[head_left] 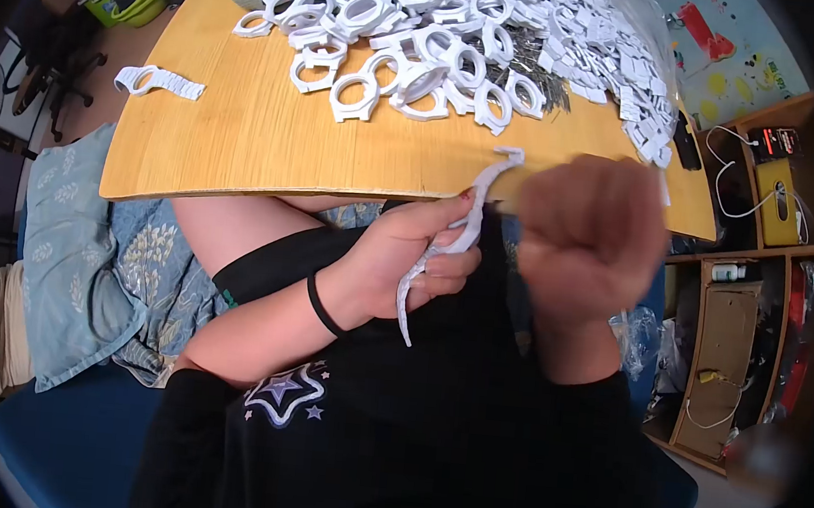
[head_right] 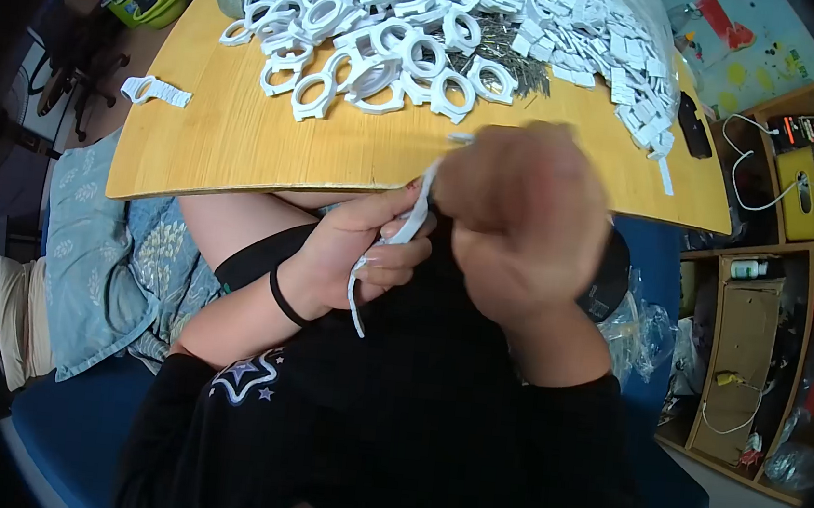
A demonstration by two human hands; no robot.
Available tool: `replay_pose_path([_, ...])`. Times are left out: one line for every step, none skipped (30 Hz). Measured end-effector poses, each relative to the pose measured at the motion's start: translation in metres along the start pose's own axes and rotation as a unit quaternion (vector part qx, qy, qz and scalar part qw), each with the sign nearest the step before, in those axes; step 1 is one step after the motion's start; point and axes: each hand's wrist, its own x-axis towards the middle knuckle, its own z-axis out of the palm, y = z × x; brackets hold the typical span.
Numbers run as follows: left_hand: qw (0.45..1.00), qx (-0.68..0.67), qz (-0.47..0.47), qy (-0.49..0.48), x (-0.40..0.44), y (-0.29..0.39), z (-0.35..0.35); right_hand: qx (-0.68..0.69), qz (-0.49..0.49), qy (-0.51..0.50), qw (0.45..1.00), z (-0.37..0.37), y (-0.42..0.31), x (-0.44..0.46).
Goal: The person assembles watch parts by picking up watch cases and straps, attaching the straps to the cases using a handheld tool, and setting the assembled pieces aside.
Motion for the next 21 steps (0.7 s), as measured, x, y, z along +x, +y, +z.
replay_pose_path([1.0,0.009,-0.011,0.018,-0.003,0.001,0.0,0.039,-0.019,0.015,0.999,0.003,-0.006,0.001])
replay_pose_path([0.992,0.081,-0.036,-0.087,-0.007,0.004,-0.016,0.075,-0.036,0.012,0.996,0.001,-0.015,0.008])
replay_pose_path([0.986,0.158,-0.018,-0.047,-0.019,0.01,-0.005,0.043,-0.055,0.022,0.997,0.0,-0.019,0.016])
replay_pose_path([0.972,0.234,-0.004,-0.006,-0.036,0.016,0.02,0.023,-0.049,0.031,0.998,-0.011,-0.022,0.021])
replay_pose_path([0.95,0.311,0.009,0.031,-0.051,0.022,0.038,0.003,-0.041,0.047,0.998,-0.023,-0.025,0.026])
replay_pose_path([0.915,0.384,0.098,0.075,-0.066,0.027,0.045,-0.018,-0.036,0.062,0.997,-0.036,-0.027,0.031])
replay_pose_path([0.866,0.45,0.187,0.115,-0.078,0.036,0.048,-0.041,-0.03,0.077,0.996,-0.047,-0.031,0.035])
replay_pose_path([0.752,0.572,0.253,0.207,-0.086,0.051,0.052,-0.053,-0.034,0.092,0.994,-0.057,-0.036,0.038])
replay_pose_path([0.61,0.67,0.31,0.288,-0.094,0.066,0.053,-0.098,-0.044,0.123,0.987,-0.066,-0.041,0.04])
replay_pose_path([0.482,0.755,0.305,0.324,-0.101,0.087,0.043,-0.144,-0.055,0.155,0.976,-0.076,-0.045,0.044])
replay_pose_path([0.341,0.82,0.296,0.352,-0.103,0.106,0.034,-0.188,-0.066,0.187,0.962,-0.089,-0.051,0.048])
replay_pose_path([0.222,0.843,0.316,0.374,-0.098,0.113,0.028,-0.194,-0.073,0.177,0.962,-0.113,-0.058,0.052])
replay_pose_path([0.099,0.852,0.332,0.392,-0.094,0.118,0.023,-0.306,-0.067,0.213,0.925,-0.133,-0.069,0.059])
replay_pose_path([0.1,0.855,0.322,0.395,-0.092,0.122,0.02,-0.411,-0.061,0.247,0.875,-0.153,-0.08,0.067])
replay_pose_path([0.103,0.858,0.326,0.384,-0.085,0.123,0.019,-0.51,-0.051,0.277,0.813,-0.178,-0.091,0.076])
replay_pose_path([0.106,0.86,0.329,0.375,-0.079,0.122,0.019,-0.595,-0.107,0.222,0.765,-0.211,-0.102,0.089])
replay_pose_path([0.111,0.862,0.332,0.367,-0.072,0.121,0.02,-0.671,-0.161,0.162,0.705,-0.25,-0.116,0.102])
replay_pose_path([0.092,0.867,0.333,0.358,-0.063,0.118,0.024,-0.737,-0.13,0.152,0.645,-0.29,-0.137,0.112])
replay_pose_path([0.131,0.865,0.325,0.358,-0.059,0.12,0.024,-0.796,-0.098,0.141,0.58,-0.323,-0.157,0.12])
replay_pose_path([0.17,0.862,0.316,0.358,-0.057,0.124,0.022,-0.861,-0.016,0.171,0.478,-0.336,-0.176,0.13])
replay_pose_path([0.209,0.857,0.307,0.357,-0.054,0.127,0.021,-0.912,-0.01,0.129,0.389,-0.385,-0.201,0.14])
